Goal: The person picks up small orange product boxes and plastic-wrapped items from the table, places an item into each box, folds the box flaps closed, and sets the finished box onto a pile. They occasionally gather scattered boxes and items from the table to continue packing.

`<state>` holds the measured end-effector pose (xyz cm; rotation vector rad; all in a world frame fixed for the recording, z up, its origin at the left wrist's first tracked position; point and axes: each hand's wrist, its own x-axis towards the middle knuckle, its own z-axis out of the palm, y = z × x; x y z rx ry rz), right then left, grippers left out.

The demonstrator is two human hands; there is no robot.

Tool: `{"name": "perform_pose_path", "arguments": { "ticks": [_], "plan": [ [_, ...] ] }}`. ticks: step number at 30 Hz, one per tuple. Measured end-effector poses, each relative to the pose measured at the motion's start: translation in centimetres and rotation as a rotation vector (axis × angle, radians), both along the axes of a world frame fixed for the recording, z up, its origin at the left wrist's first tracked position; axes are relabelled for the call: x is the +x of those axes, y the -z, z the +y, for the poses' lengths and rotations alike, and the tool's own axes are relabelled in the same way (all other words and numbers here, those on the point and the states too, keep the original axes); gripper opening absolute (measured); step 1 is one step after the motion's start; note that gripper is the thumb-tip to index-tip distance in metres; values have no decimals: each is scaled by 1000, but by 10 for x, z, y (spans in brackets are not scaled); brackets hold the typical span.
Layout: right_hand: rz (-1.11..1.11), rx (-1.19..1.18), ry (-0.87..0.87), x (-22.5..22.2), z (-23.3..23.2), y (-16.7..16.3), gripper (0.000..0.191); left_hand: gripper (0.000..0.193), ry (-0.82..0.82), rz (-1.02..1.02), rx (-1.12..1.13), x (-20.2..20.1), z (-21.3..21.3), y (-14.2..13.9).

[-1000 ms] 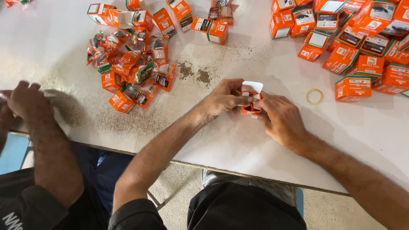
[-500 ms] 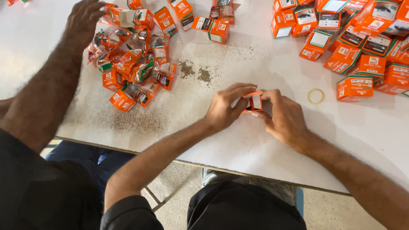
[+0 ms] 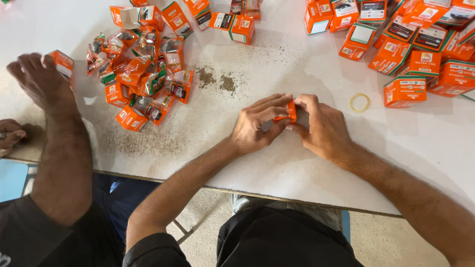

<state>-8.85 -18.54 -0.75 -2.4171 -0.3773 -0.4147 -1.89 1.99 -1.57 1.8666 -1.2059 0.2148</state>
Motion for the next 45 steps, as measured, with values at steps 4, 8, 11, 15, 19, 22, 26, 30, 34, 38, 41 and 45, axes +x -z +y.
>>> {"name": "perform_pose_path", "arguments": {
  "ticks": [4, 8, 11, 15, 19, 22, 26, 30, 34, 38, 41, 45],
  "plan": [
    [-43, -50, -37, -2, -6, 3, 58, 26, 14, -256, 131, -1, 5, -2],
    [-111, -27, -80, -2, -8, 15, 60, 34, 60, -375, 280, -4, 13, 0],
    [-193, -89, -163, 10, -19, 12, 57, 47, 87, -234, 227, 9, 19, 6],
    [-475, -155, 213, 42, -65, -15, 66, 65, -227, -187, 133, 87, 20, -2],
    [-438, -348, 273, 52, -66, -12, 88, 74, -677, -573, 576, 170, 0, -24],
    [-285, -348, 132, 51, -43, 9, 86, 51, -456, -67, 679, 169, -30, -24],
    [-142, -89, 95, 53, -34, 22, 78, 29, 142, -19, 430, 149, -64, -10],
    [144, 283, 155, 56, -35, 17, 65, 37, -253, -36, 161, 223, -69, -15],
    [-65, 53, 5, 56, -34, 15, 61, 64, -834, -212, 237, 277, -63, 2],
    [-68, 137, -11, 53, -36, 15, 61, 40, -653, -314, 303, 253, -70, 23],
    [-10, 271, -6, 52, -39, 13, 54, 23, -411, -214, 445, 194, -57, 3],
    [3, 258, -34, 48, -37, 12, 56, 34, -231, 67, -124, 90, -19, -25]
  ]
}}
